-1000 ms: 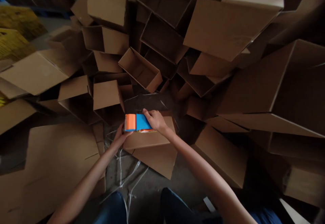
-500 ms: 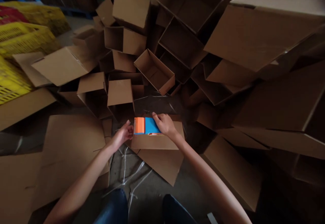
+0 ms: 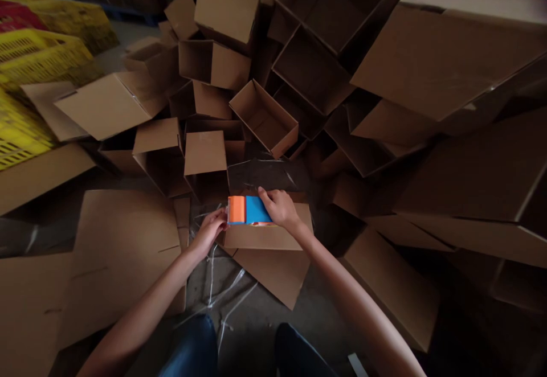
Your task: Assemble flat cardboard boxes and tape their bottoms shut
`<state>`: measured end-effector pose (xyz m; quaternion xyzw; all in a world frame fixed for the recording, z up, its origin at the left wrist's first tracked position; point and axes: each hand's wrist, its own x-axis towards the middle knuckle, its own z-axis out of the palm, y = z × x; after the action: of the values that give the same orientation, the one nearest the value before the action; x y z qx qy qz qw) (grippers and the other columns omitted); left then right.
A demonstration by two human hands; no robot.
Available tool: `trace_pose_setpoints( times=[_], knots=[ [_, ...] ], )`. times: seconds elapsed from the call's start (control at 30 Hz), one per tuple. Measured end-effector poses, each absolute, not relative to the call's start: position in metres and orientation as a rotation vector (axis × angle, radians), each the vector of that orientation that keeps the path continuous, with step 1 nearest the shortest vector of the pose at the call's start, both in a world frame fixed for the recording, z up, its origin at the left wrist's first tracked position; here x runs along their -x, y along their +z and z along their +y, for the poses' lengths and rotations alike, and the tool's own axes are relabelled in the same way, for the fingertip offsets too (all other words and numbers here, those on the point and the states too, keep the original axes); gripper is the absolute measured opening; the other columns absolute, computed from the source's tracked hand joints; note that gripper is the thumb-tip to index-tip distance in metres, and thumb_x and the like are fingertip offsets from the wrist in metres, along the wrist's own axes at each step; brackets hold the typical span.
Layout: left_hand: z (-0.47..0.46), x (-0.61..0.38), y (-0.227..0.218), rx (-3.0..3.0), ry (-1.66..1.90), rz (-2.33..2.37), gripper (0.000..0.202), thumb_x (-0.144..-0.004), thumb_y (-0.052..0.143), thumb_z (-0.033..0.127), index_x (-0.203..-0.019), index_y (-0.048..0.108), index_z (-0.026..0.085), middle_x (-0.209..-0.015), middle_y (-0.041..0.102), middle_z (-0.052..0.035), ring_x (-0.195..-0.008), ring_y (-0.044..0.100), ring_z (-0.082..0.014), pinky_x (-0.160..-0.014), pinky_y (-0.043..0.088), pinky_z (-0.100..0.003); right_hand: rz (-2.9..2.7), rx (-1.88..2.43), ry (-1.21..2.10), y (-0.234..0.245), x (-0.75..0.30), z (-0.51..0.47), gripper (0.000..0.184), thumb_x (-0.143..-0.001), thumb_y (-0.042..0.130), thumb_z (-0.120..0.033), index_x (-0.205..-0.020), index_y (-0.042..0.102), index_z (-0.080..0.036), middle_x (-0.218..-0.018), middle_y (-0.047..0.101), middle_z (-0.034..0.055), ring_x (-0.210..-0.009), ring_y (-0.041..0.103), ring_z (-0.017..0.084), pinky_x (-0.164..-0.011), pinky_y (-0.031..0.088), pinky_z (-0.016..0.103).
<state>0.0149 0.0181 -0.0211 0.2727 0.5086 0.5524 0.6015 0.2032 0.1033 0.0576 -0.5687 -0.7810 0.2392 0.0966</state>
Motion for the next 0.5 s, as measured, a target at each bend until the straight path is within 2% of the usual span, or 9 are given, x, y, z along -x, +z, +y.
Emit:
trace_pose_setpoints(
  times=[0.3, 0.5],
  knots=[
    [0.014, -0.021, -0.02, -0.715, 1.344, 1.303, 0.039, -0.064, 0.074, 0.051, -0.058, 0.055, 0.018, -0.054, 0.048, 0.0053, -0.055, 0.04, -0.0099, -0.055, 0.03, -0.022, -2.328, 1.668, 0.66, 0.056, -0.204, 0.102, 0.065, -0.102, 0.028, -0.054, -0.073, 0.075, -0.02, -0.075, 0.074, 0.013, -0.077, 0.07, 0.025, -0.059, 0.032, 0.029],
    [0.012, -0.026, -0.014, -0.783, 1.38, 1.374, 0.037, -0.067, 0.07, 0.049, -0.057, 0.052, 0.019, -0.054, 0.045, 0.0056, -0.056, 0.037, -0.0107, -0.055, 0.027, -0.023, -2.336, 1.716, 0.616, 0.055, -0.205, 0.101, 0.067, -0.101, 0.027, -0.056, -0.073, 0.075, -0.019, -0.075, 0.074, 0.0145, -0.078, 0.071, 0.026, -0.06, 0.037, 0.029]
  ],
)
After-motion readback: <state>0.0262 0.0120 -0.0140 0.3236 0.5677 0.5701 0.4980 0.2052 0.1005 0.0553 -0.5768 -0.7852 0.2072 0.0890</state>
